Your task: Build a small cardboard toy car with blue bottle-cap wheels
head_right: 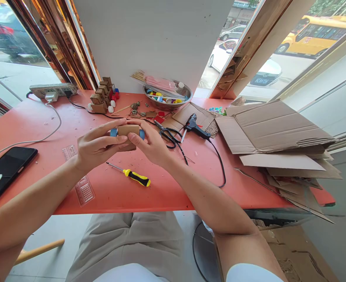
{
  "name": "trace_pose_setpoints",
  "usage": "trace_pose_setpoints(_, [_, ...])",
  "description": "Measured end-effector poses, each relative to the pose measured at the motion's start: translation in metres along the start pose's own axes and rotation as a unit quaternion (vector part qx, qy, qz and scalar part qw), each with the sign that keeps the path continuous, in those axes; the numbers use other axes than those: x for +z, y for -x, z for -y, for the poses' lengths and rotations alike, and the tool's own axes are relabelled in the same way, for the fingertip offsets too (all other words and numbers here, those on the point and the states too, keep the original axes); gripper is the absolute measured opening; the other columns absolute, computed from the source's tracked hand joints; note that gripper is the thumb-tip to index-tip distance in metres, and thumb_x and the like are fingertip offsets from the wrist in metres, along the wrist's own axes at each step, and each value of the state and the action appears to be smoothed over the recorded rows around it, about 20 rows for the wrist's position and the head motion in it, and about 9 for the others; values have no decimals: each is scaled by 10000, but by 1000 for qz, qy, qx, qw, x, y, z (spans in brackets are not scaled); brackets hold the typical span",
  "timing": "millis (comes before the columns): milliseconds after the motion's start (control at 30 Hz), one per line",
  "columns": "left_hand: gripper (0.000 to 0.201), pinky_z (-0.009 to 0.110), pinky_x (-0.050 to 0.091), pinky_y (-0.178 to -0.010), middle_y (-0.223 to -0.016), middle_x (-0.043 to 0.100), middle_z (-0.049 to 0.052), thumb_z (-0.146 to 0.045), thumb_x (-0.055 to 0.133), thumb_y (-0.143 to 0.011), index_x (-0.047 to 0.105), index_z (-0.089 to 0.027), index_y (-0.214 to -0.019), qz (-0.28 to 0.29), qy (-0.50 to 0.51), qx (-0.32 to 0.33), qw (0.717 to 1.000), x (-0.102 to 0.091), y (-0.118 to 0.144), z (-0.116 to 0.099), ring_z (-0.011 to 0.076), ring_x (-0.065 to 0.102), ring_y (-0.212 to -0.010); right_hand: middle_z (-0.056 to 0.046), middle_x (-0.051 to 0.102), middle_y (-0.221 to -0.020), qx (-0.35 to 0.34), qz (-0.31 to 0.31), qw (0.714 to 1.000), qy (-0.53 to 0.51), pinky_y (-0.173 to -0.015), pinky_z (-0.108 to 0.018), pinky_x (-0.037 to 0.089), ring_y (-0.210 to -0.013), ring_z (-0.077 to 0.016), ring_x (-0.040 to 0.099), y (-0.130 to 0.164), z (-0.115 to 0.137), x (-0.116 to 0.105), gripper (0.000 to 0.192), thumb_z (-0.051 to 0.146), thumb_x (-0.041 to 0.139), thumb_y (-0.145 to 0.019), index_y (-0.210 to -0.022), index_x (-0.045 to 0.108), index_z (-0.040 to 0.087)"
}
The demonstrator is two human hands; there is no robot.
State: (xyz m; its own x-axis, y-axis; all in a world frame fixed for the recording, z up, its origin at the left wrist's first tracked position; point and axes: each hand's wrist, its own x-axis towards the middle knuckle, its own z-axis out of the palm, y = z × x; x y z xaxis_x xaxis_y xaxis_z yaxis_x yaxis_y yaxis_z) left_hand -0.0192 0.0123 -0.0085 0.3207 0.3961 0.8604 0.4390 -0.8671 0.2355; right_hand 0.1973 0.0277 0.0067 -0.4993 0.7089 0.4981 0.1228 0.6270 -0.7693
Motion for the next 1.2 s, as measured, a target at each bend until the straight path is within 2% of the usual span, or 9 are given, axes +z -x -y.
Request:
trace_pose_setpoints(133, [130,307,695,-840,-1289,808,78,-384,791,-957,824,-292,-870,-44,8,-1,999,4,-1,-1,215,804,-1089,-104,751,-1363,31,-17,998,-50,-1070,-424,590,-1265,-267,704,3,0,2,563,734,623,-970,-1246,694,248])
trace_pose_setpoints(267, [88,280,693,-778,-1306,749,60,-304,778,-953,822,-308,-876,-59,22,17,998,8,-3,-3,219,762,-1165,-112,725,-1392,63,-15,993,-102,-957,-372,636,-1207,-253,725,4,1,2,620,747,715,-896,-1254,647,245])
trace_pose_setpoints(433, [129,310,702,-908,-1360,681,42,-164,781,-937,773,-288,-967,-100,29,105,989,11,-5,-3,212,742,-1217,-112,728,-1290,69,4,990,-127,-875,-329,639,-1131,-233,723,2,11,0,698,676,865,-789,-1243,578,230])
trace_pose_setpoints(533, [181,313,701,-915,-1389,659,43,-117,768,-933,752,-279,-1012,-91,23,114,989,9,-5,-4,217,730,-1237,-75,735,-1181,82,3,984,-158,-866,-324,631,-1054,-214,718,1,16,0,693,647,916,-738,-1188,578,243])
trace_pose_setpoints(733, [234,374,684,-969,-1409,637,54,-142,754,-943,764,-329,-1084,-51,5,65,997,5,-4,-9,242,705,-1268,-38,710,-1107,145,-6,955,-257,-803,-307,626,-991,-204,691,-1,16,1,749,634,999,-589,-1110,611,261])
trace_pose_setpoints(833, [266,421,655,-1033,-1431,632,80,-166,740,-945,733,-317,-1163,-66,39,10,997,8,-3,-12,251,700,-1282,-33,705,-1117,164,-8,943,-288,-794,-311,617,-983,-206,689,-2,11,-1,746,637,996,-580,-1116,630,269])
trace_pose_setpoints(967, [402,363,663,-930,-1395,680,136,-351,759,-942,644,-252,-1314,-48,181,-163,969,11,-4,-15,277,700,-1292,-24,703,-1147,162,-34,942,-291,-824,-304,607,-1003,-195,683,-2,6,-8,734,626,995,-582,-1128,645,282])
trace_pose_setpoints(1100, [596,355,645,-891,-1243,774,140,-667,797,-855,692,-195,-1205,14,289,-294,911,11,-11,-18,298,752,-1152,-27,709,-1146,154,-40,953,-259,-808,-295,604,-998,-197,690,-2,2,-13,782,672,992,-571,-1158,644,291])
trace_pose_setpoints(1200, [686,362,628,-877,-1074,809,113,-741,891,-704,729,-174,-1054,38,272,-329,904,12,-16,-23,297,762,-1036,-42,709,-1161,127,-26,971,-203,-813,-301,611,-1013,-207,699,-2,2,-14,792,722,961,-605,-1176,634,281])
